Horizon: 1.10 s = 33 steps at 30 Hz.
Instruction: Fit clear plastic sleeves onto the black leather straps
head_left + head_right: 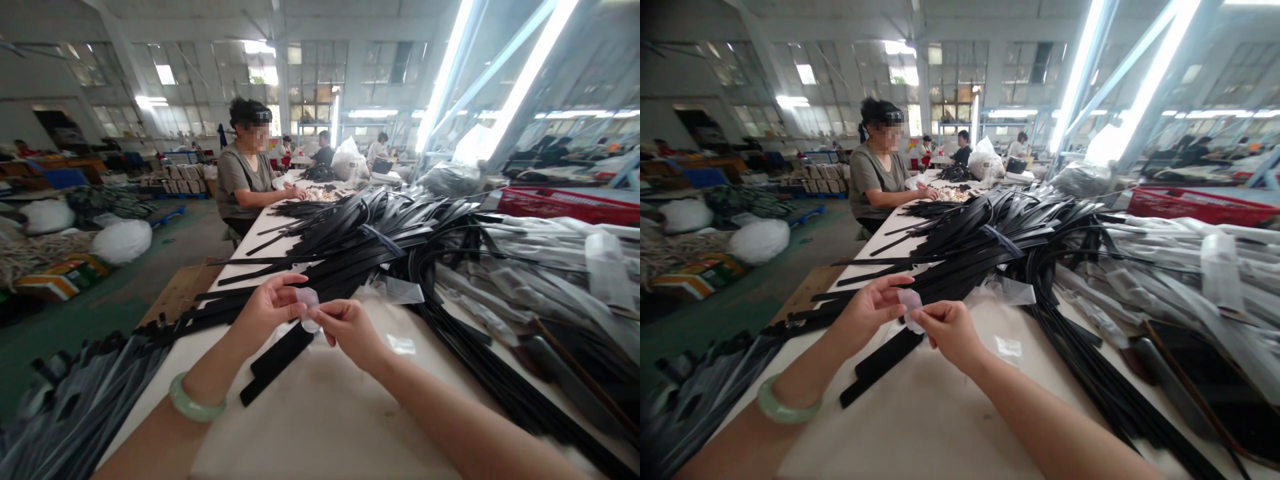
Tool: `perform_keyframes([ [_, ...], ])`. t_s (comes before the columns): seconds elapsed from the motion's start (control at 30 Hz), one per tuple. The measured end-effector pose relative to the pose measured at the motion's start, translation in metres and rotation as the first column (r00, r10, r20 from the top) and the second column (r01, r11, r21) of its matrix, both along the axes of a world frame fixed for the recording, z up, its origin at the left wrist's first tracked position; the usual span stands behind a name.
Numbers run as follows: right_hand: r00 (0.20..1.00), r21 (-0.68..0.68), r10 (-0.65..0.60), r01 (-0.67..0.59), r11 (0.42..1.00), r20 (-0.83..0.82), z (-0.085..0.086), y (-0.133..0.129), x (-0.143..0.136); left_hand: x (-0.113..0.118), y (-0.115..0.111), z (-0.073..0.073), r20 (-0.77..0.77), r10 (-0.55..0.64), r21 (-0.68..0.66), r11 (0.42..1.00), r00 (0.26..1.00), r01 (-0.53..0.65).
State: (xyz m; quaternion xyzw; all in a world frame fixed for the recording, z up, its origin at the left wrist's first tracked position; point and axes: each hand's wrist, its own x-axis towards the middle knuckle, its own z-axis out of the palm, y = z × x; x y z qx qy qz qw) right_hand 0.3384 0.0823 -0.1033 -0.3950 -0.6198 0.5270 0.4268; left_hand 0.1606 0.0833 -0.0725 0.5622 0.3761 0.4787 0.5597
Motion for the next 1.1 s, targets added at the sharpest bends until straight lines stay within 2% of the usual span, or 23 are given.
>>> perform_keyframes([
  [0.1,0.999,-0.001,0.031,-0.031,1.0,0.023,-0.001,-0.001,-0.001,0.007,0.002,-0.007,0.078,0.094,-0.021,0.996,0.993,-0.092],
  [0.2,0.996,0.018,0.064,-0.065,0.998,0.059,-0.004,-0.001,-0.001,0.009,0.003,-0.01,0.093,0.119,-0.008,0.993,0.988,-0.119],
  [0.47,0.994,0.034,0.078,-0.081,0.996,0.079,-0.005,-0.001,-0.002,0.008,0.002,-0.011,-0.049,0.165,0.069,0.984,0.985,-0.162],
  [0.67,0.986,0.069,0.085,-0.095,0.993,0.142,-0.004,-0.001,0.002,0.009,0.002,-0.014,-0.126,0.152,0.088,0.986,0.98,-0.142],
  [0.9,0.989,-0.01,0.086,-0.085,0.996,0.123,-0.009,0.003,0.003,0.006,0.004,-0.016,-0.209,0.143,0.076,0.989,0.967,-0.13],
  [1.1,0.994,0.022,0.06,-0.062,0.998,0.093,-0.011,0.006,0.006,0.005,0.006,-0.017,-0.178,0.042,0.059,0.998,0.983,-0.032],
])
